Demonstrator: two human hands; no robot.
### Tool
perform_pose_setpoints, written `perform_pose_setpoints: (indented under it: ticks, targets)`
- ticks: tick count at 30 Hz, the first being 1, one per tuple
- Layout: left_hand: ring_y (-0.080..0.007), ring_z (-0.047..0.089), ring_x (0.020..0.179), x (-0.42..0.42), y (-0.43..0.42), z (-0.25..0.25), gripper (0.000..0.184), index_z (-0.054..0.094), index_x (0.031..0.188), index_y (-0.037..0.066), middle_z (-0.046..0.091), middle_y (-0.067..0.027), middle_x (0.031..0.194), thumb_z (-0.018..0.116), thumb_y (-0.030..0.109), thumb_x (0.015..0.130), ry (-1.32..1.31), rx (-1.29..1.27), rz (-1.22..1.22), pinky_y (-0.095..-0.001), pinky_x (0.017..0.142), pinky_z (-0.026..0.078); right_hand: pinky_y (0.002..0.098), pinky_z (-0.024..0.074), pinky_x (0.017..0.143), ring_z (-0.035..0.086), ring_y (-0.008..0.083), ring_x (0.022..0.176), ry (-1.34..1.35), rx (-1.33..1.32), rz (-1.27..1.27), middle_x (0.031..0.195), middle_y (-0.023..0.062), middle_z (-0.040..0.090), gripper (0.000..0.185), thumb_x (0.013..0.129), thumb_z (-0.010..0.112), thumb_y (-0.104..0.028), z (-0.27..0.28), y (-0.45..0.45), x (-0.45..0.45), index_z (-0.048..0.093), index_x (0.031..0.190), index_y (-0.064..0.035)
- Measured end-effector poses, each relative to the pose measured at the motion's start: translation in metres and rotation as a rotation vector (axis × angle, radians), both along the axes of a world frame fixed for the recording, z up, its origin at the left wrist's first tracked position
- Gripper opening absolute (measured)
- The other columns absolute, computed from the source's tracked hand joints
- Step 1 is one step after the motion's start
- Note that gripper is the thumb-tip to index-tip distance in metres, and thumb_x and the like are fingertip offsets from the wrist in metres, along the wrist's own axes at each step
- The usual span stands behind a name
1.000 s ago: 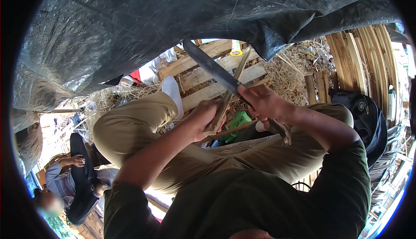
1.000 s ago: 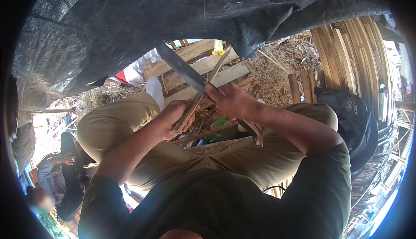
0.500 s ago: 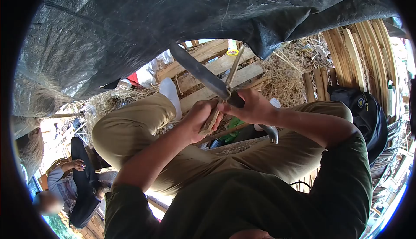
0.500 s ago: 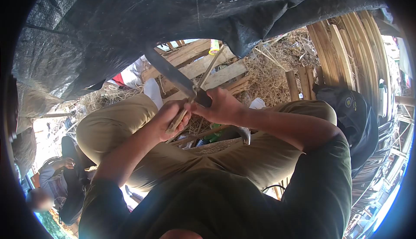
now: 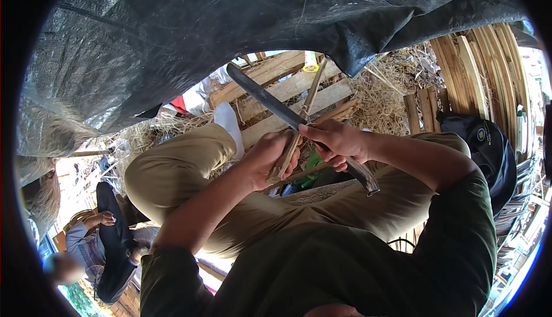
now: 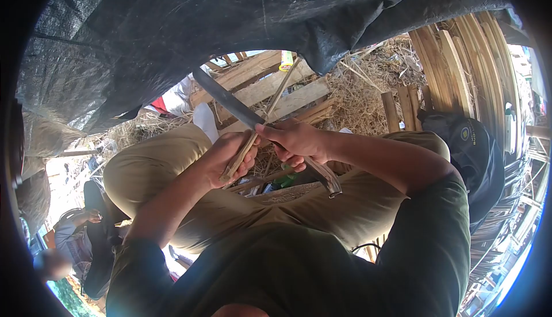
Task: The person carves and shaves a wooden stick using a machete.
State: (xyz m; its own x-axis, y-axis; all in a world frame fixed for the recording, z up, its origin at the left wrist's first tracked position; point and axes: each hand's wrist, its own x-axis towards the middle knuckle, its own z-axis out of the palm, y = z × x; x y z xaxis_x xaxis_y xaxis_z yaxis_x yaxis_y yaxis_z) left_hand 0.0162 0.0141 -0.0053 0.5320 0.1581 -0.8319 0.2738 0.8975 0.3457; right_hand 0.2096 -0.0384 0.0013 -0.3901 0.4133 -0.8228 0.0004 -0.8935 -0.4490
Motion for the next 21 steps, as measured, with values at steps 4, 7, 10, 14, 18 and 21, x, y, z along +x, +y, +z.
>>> perform_pose_setpoints:
  ticks: [4,7,10,14,18,21]
  targets:
    - [-0.0062,0.045,0.041,-0.004,0.0,0.001,0.029,0.051,0.096,0.01,0.047,0.0025,0.058,0.042,0.037,0.103,0.0,0.001,-0.01,-0.0203,0.03,0.038,0.0276,0.028,0.037,0.03,0.0083,0.039,0.258,-0.047,-0.001,0.054,-0.002,0.033,0.054,0.097,0.046,-0.059,-0.023,-0.003,0.009,0.05,0.082,-0.0077]
    - [-0.0062,0.045,0.041,-0.006,0.004,0.0,0.029,0.051,0.096,0.009,0.047,0.002,0.058,0.042,0.036,0.103,0.014,-0.058,0.013,-0.0203,0.031,0.038,0.0266,0.0265,0.036,0.029,0.0075,0.039,0.456,-0.109,-0.049,0.053,-0.0027,0.031,0.055,0.098,0.046,-0.059,-0.032,-0.005,0.008,0.039,0.072,-0.0113]
    - [-0.0062,0.045,0.042,-0.009,0.007,-0.007,0.029,0.052,0.097,0.008,0.047,0.0016,0.058,0.043,0.035,0.103,0.019,-0.092,0.062,-0.0202,0.032,0.037,0.0259,0.0261,0.036,0.029,0.0076,0.04,0.259,-0.054,-0.087,0.053,-0.0029,0.032,0.051,0.1,0.043,-0.056,-0.023,-0.009,-0.005,0.046,0.076,-0.0108]
    - [-0.0069,0.047,0.043,-0.006,0.002,-0.023,0.027,0.054,0.1,0.006,0.049,0.0008,0.059,0.047,0.032,0.102,0.048,0.005,0.075,-0.0206,0.035,0.036,0.0262,0.0262,0.037,0.03,0.0084,0.039,0.053,0.077,-0.05,0.052,-0.0018,0.034,0.05,0.097,0.05,-0.056,-0.023,-0.002,-0.002,0.048,0.079,-0.0088]
    - [-0.0083,0.049,0.044,-0.001,-0.004,-0.02,0.027,0.054,0.102,0.005,0.053,-0.0012,0.063,0.048,0.031,0.101,0.062,0.092,0.033,-0.0218,0.035,0.037,0.0295,0.0317,0.039,0.037,0.0088,0.041,-0.162,0.294,0.097,0.055,-0.0011,0.04,0.05,0.096,0.055,-0.052,-0.025,0.0,0.001,0.066,0.105,-0.0043]
    - [-0.0092,0.049,0.043,0.002,-0.004,-0.017,0.03,0.054,0.103,0.003,0.055,-0.0025,0.064,0.048,0.032,0.101,0.034,0.09,0.043,-0.0224,0.036,0.038,0.0305,0.0328,0.04,0.038,0.0099,0.041,-0.288,0.277,0.007,0.055,-0.0006,0.041,0.057,0.095,0.054,-0.057,-0.016,-0.001,-0.006,0.065,0.102,-0.0014]
